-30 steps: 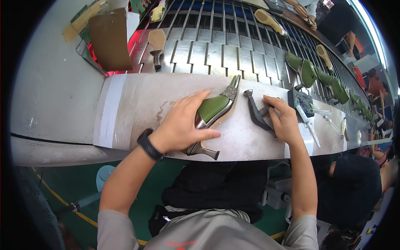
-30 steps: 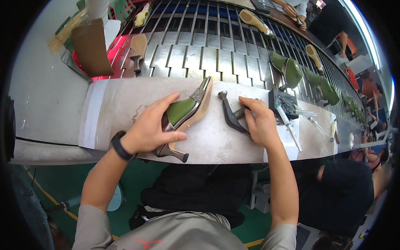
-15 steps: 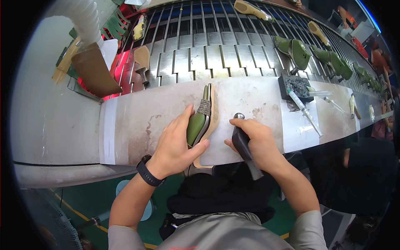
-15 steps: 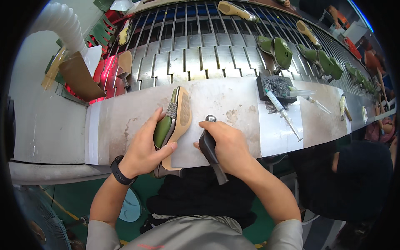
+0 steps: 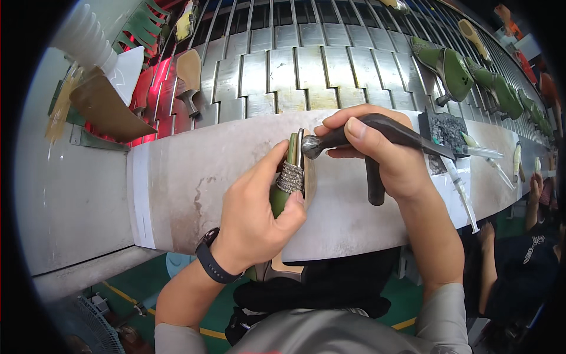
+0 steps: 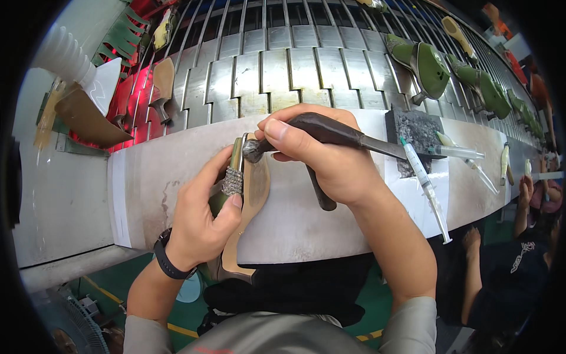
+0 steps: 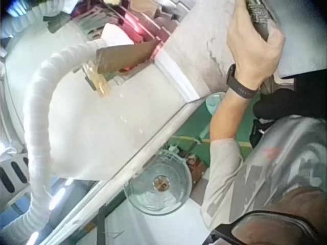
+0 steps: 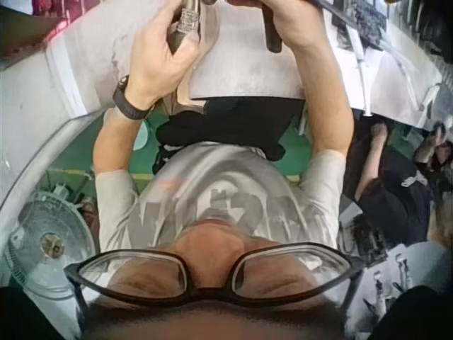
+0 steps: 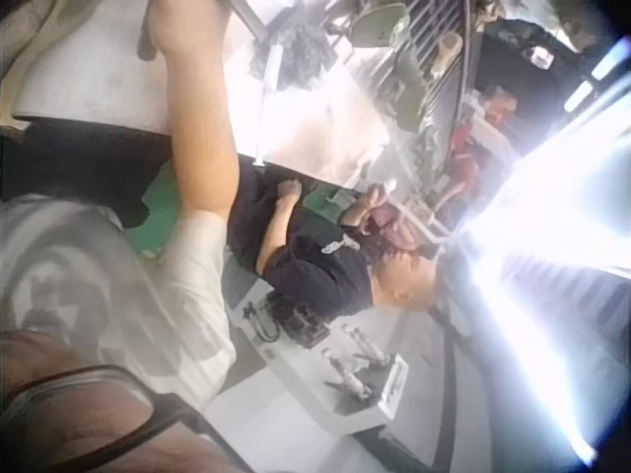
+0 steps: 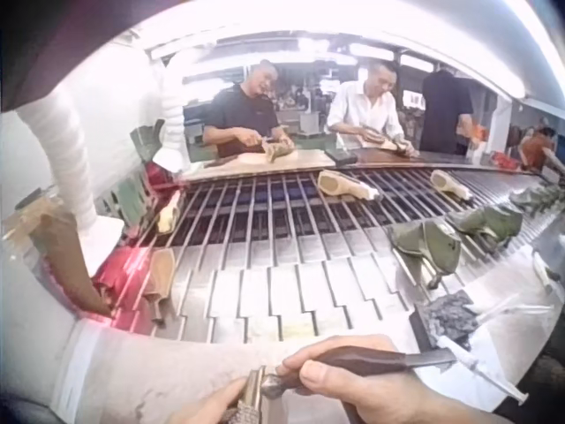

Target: The person attaches soles to shoes on lasts by hand, taps the edges with a hammer, applies adhesive into seams using a syringe, and retrieves additional shoe parts from a conveyor belt.

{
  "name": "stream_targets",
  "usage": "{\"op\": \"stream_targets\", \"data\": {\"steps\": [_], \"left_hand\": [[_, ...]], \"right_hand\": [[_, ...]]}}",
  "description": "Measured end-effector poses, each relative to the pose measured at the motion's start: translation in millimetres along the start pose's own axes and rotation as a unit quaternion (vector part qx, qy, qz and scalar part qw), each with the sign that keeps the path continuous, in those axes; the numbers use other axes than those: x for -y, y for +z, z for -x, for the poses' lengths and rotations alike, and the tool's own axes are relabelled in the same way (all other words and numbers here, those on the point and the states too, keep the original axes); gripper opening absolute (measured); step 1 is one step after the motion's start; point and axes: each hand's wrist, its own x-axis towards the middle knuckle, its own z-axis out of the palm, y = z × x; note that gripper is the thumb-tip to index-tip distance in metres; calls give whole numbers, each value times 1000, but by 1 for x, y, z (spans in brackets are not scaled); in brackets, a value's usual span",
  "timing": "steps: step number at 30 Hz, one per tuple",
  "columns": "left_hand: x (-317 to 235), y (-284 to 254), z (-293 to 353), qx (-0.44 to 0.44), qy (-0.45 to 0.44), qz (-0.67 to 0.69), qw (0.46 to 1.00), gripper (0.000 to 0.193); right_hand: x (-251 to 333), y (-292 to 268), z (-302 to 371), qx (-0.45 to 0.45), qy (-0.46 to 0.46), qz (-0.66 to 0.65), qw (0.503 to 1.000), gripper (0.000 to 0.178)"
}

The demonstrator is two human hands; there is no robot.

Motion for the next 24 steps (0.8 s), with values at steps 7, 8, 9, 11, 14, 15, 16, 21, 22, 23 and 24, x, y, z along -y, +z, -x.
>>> {"op": "stream_targets", "data": {"steps": [7, 8, 9, 11, 14, 15, 16, 21, 22, 23, 24], "left_hand": [[2, -1, -6, 11, -31, -27, 999, 67], [2, -2, -7, 23, -42, -42, 998, 68], [2, -3, -7, 36, -52, -55, 996, 68], [0, -4, -10, 42, -55, -57, 996, 68], [-1, -7, -13, 54, -59, -62, 995, 69], [0, -8, -13, 60, -59, -66, 994, 70], [2, -8, -13, 58, -60, -65, 994, 70], [7, -10, -11, 53, -21, -52, 997, 57], [10, -9, -10, 51, -23, -50, 997, 57], [13, -8, -9, 32, -13, -25, 999, 51], [15, -7, -8, 14, -3, -1, 1000, 46]], "right_hand": [[-1, -6, -24, 35, -45, 71, 996, 37], [5, -5, -26, 35, -43, 70, 996, 37], [13, -3, -27, 56, -38, 111, 992, 36], [21, -3, -27, 76, -32, 154, 985, 34], [28, 0, -30, 132, -1, 201, 971, 28], [32, 1, -29, 133, 0, 203, 970, 28], [35, 3, -28, 148, 15, 201, 968, 29], [33, 7, -21, 178, 22, 200, 963, 30], [34, 7, -19, 191, 34, 194, 962, 31], [36, 10, -17, 193, 36, 195, 961, 31], [38, 14, -14, 190, 46, 198, 960, 32]]}}
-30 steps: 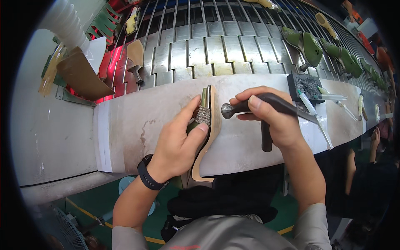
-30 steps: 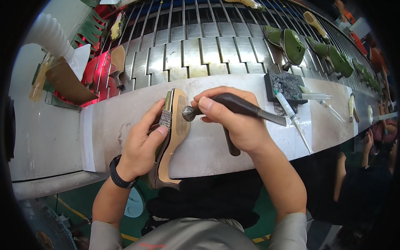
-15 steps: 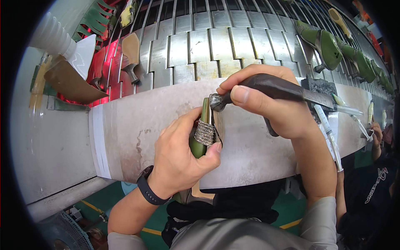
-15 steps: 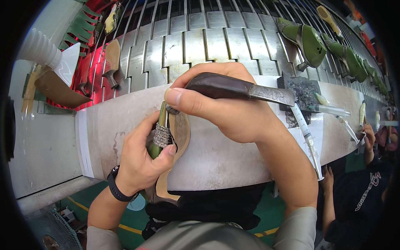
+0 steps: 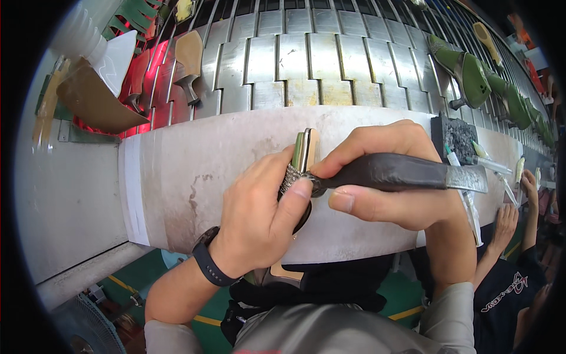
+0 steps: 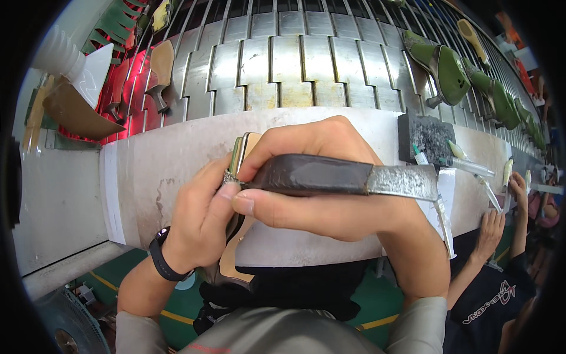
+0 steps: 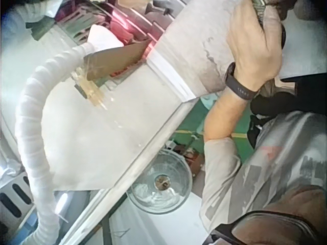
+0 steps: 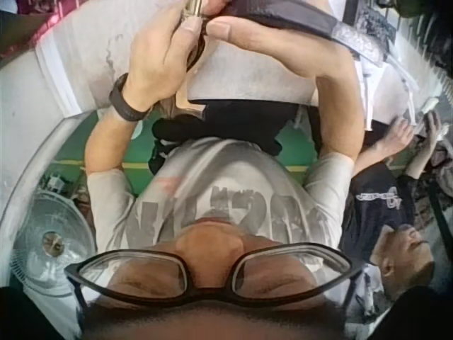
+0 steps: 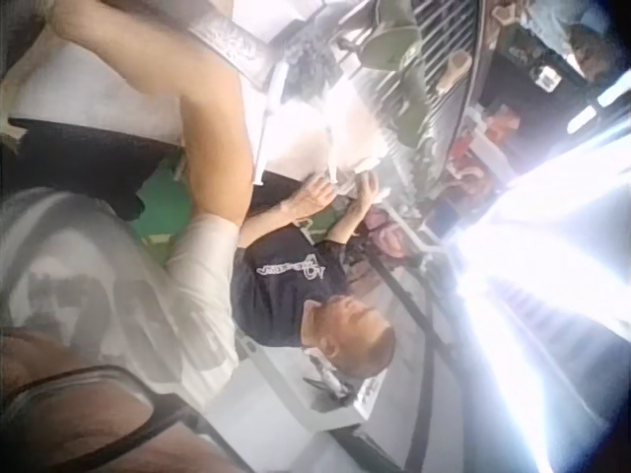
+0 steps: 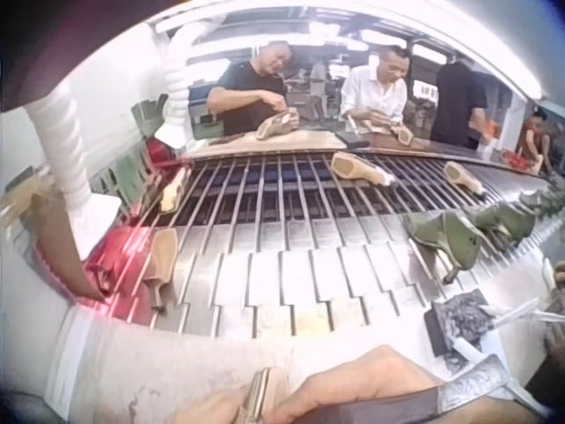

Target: The person attaches soles to shoes on lasts by hand, taps the edges with a hammer, applies adhesive into seams using a syringe, and retrieves additional shoe parts from a conveyor belt.

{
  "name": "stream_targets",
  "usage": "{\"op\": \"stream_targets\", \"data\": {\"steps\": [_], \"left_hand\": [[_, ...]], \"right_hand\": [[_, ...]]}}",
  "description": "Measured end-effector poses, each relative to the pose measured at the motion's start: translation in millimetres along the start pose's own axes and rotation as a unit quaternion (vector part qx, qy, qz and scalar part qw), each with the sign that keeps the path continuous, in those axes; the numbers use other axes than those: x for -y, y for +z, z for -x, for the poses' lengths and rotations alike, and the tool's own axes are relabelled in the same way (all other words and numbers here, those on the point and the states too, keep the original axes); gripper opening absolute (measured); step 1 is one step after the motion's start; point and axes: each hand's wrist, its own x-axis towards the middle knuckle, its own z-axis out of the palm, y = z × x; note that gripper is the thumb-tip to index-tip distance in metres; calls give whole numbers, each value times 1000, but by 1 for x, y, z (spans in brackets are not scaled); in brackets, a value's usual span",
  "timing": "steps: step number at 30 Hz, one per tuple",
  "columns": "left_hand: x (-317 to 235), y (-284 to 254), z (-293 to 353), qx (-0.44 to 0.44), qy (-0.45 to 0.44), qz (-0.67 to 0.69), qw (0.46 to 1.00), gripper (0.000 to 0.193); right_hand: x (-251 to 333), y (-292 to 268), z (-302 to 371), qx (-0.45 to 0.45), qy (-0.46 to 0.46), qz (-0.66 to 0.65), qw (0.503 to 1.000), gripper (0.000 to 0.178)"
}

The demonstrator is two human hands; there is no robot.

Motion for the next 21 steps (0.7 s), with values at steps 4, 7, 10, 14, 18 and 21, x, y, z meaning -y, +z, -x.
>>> {"op": "stream_targets", "data": {"steps": [4, 7, 10, 14, 18, 21], "left_hand": [[-5, -3, 1, 3, -35, 40, 999, 42], [-3, -5, 3, -9, -33, 36, 999, 42], [2, -5, 6, -15, -27, 17, 999, 43], [4, -6, 8, -25, -20, 22, 999, 43], [8, -5, 9, -42, -21, 67, 997, 42], [8, -8, 11, -54, -21, 85, 995, 40]], "right_hand": [[-9, 14, 11, -17, -87, 58, 994, 31], [-12, 30, 19, -50, -105, 65, 991, 30], [-24, 50, 29, -107, -176, 97, 974, 29], [-22, 85, 44, -156, -219, 177, 947, 33], [-26, 134, 53, -243, -238, 204, 918, 35], [-29, 161, 60, -265, -219, 174, 923, 38]]}}
